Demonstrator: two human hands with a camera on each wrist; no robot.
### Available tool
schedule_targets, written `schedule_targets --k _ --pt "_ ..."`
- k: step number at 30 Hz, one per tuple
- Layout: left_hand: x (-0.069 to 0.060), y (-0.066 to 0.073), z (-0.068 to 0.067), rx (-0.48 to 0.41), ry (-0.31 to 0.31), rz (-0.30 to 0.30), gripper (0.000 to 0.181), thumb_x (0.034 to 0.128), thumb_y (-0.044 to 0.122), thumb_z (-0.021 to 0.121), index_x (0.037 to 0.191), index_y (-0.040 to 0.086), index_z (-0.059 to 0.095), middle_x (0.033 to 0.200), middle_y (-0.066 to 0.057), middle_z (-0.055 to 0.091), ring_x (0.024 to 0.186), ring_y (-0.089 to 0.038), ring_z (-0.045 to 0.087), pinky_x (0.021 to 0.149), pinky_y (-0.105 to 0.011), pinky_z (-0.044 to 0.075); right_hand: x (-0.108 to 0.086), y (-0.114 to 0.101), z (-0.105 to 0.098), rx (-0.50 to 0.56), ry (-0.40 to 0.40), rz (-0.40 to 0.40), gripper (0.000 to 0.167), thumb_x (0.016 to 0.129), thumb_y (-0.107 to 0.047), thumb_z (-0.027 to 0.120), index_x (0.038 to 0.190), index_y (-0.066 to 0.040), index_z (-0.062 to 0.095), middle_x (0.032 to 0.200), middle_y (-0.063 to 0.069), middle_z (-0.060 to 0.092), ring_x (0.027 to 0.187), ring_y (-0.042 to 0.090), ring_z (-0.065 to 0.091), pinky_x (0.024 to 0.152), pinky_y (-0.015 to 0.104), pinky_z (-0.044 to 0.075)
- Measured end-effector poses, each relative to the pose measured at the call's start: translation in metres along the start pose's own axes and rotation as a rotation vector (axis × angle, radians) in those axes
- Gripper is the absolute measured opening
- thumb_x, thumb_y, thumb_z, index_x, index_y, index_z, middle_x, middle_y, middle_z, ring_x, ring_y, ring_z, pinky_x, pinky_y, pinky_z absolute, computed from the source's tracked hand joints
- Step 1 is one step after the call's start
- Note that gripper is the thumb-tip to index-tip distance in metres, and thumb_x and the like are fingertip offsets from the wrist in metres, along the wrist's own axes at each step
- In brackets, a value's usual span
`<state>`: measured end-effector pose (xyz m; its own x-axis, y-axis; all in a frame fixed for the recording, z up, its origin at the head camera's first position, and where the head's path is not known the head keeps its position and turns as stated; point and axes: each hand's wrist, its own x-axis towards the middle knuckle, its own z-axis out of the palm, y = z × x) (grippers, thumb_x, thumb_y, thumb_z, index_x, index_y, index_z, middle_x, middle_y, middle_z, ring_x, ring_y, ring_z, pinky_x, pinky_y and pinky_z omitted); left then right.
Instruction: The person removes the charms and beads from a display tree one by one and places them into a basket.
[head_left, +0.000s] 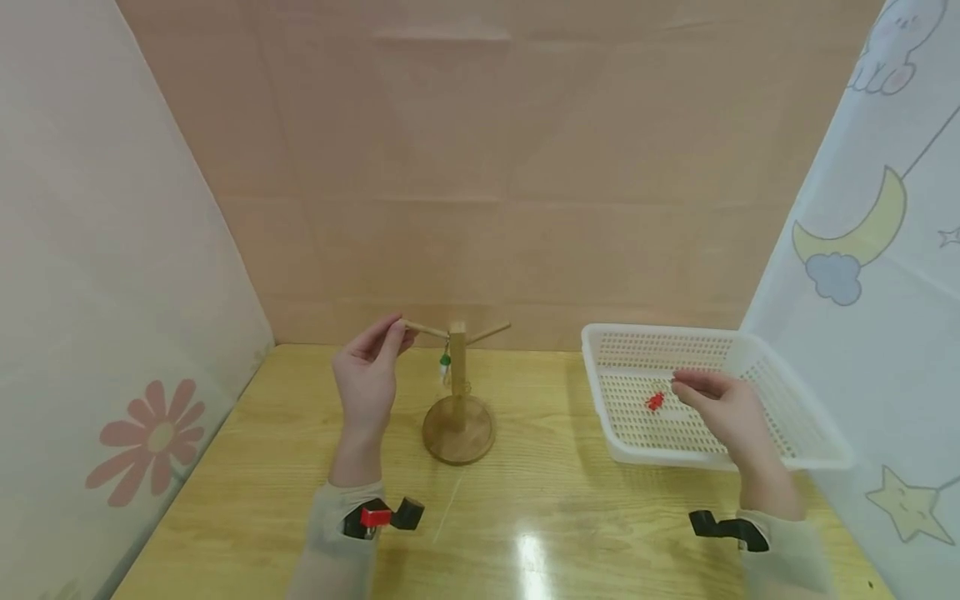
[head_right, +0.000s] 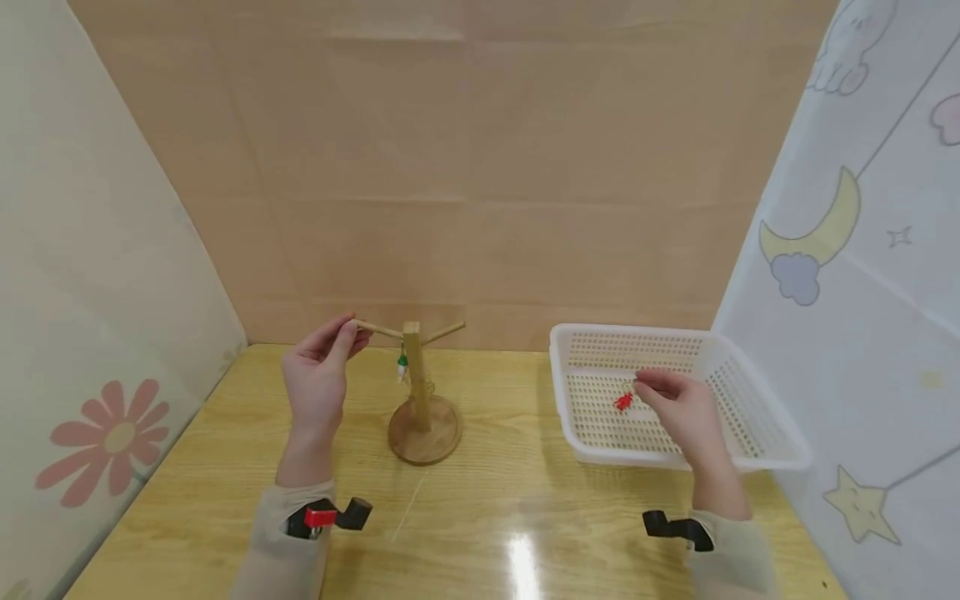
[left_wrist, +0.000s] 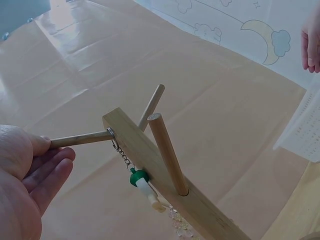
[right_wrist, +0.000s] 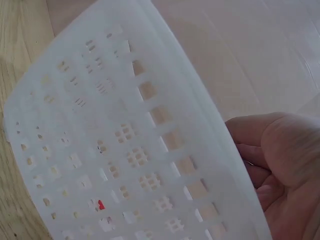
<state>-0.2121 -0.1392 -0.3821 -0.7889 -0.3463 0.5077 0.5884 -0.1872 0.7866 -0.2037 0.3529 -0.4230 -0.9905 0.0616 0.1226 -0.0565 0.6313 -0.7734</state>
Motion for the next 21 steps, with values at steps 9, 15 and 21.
schedule_targets --k 9,15,21 --pt "-0.0022 -0.0019 0.0011 0.015 0.007 -0.015 0.021 0.1017 0.004 0.074 0.117 -0.010 0.077 0.100 -0.009 0.081 0.089 -0.018 0.080 0.086 -0.035 0.064 -0.0098 0.0013 0.0026 0.024 0.042 -0.004 0.058 0.104 -0.046 0.071 0.141 -0.001 0.068 0.120 -0.003 0.078 0.096 -0.010 0.064 0.080 0.014 0.049" --pt "-0.0009 -0.0018 -0.0002 0.001 0.007 -0.009 0.022 0.1015 0.005 0.075 0.118 -0.010 0.077 0.102 -0.011 0.080 0.091 -0.019 0.080 0.087 -0.037 0.064 -0.0091 -0.0031 0.0020 0.043 0.036 0.011 0.058 0.105 -0.045 0.070 0.142 -0.001 0.067 0.120 -0.008 0.077 0.098 -0.010 0.063 0.083 0.017 0.047" --pt "-0.0011 -0.0015 0.0000 0.013 0.018 -0.011 0.021 0.1016 0.004 0.074 0.118 -0.009 0.077 0.102 -0.010 0.080 0.091 -0.018 0.080 0.087 -0.036 0.064 -0.0089 -0.0046 0.0024 0.058 0.041 0.008 0.054 0.105 -0.043 0.071 0.140 -0.002 0.068 0.115 -0.016 0.076 0.099 -0.010 0.062 0.082 0.014 0.047"
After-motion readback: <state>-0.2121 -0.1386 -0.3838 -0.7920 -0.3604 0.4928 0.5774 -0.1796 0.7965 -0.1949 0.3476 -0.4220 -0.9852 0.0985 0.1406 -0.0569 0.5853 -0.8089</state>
